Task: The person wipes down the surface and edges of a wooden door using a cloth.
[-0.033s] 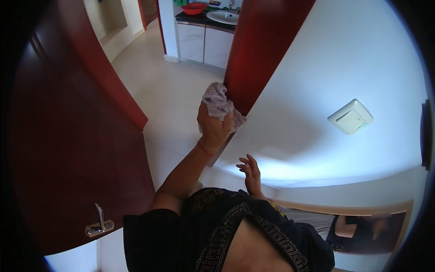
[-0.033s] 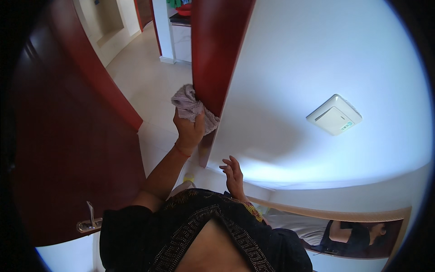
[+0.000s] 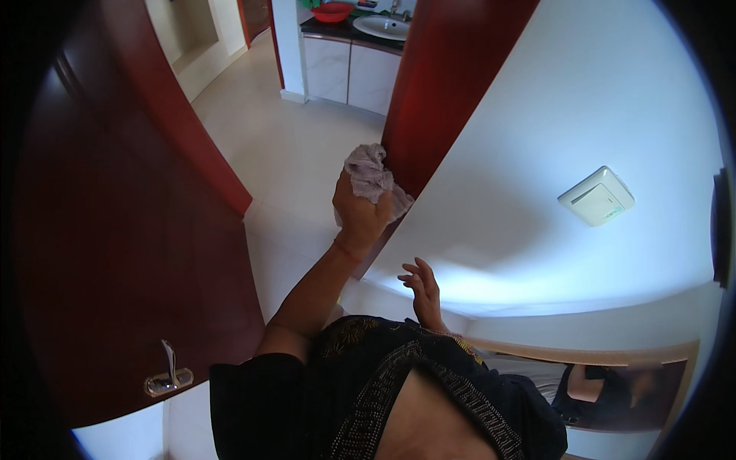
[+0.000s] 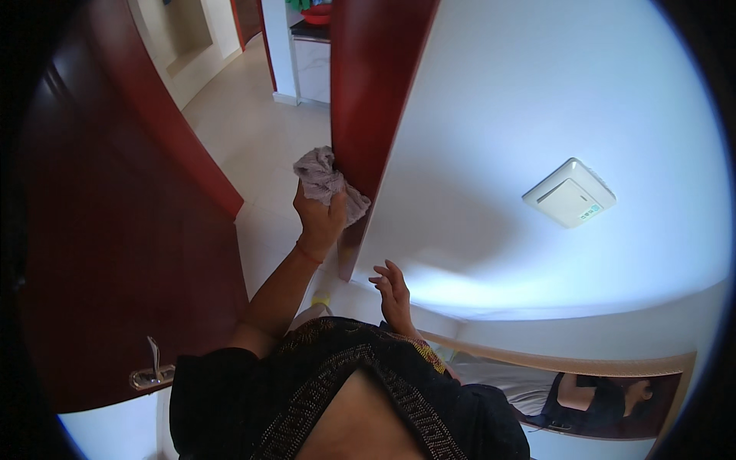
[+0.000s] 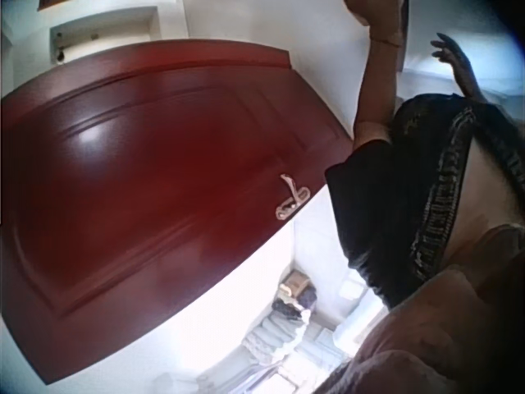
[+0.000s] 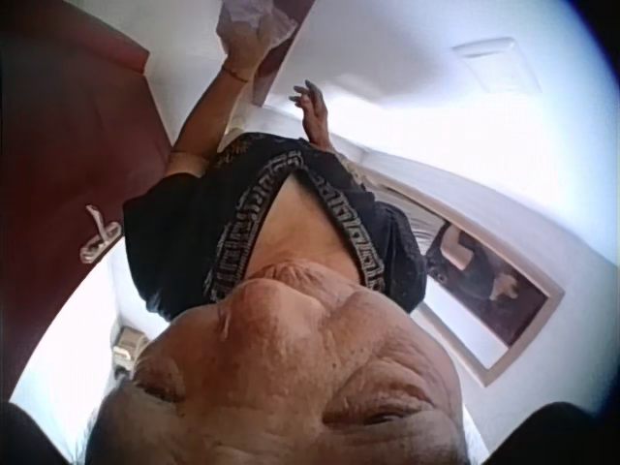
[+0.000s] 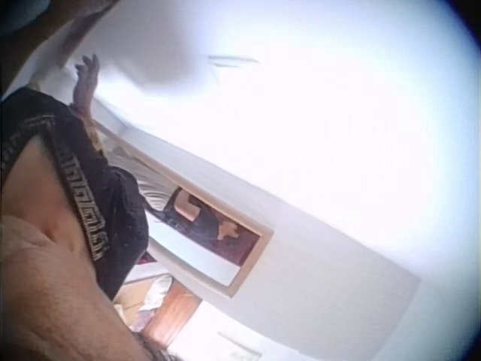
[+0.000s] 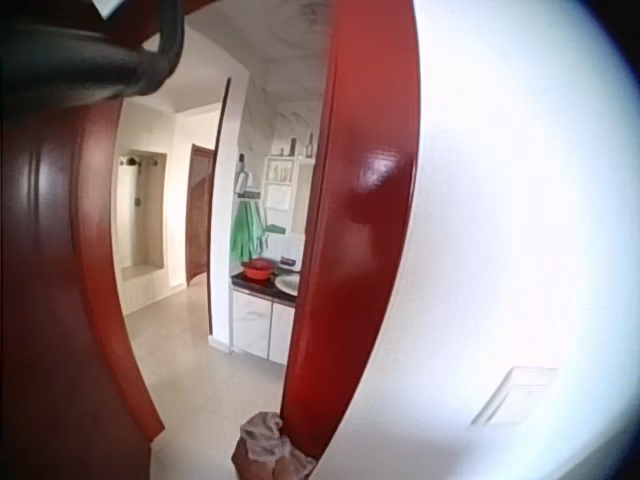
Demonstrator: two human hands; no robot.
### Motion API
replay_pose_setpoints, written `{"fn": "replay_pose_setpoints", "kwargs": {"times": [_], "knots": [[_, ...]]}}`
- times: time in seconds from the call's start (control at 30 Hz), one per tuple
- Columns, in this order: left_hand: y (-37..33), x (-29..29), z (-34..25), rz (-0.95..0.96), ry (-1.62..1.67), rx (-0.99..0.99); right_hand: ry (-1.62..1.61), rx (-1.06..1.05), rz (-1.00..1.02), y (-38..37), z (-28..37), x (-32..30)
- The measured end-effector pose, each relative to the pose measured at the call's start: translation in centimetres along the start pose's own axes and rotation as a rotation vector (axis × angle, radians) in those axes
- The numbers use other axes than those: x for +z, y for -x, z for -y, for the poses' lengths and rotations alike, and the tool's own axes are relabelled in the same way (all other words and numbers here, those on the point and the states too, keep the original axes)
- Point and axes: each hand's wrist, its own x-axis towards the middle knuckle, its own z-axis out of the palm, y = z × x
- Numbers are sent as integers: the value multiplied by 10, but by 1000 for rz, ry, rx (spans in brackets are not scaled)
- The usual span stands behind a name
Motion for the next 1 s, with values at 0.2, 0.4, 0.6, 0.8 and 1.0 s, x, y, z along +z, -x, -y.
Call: {"fn": "replay_pose_setpoints", "kwargs": {"times": [0.2,0.4,0.6,0.8,1.0], "knots": [[90,-6,28,-2,145,-500,-104,172,226,-6,7,3],[121,0,-32,401,69,-304,-906,552,105,-22,-31,-26],[142,-24,-55,1221,-169,-179,1009,-316,544,15,-20,-41],[130,-90,-62,929,50,-439,872,-279,668,11,-21,18],[58,-259,-132,210,-574,-91,483,-76,743,5,-17,114]]}}
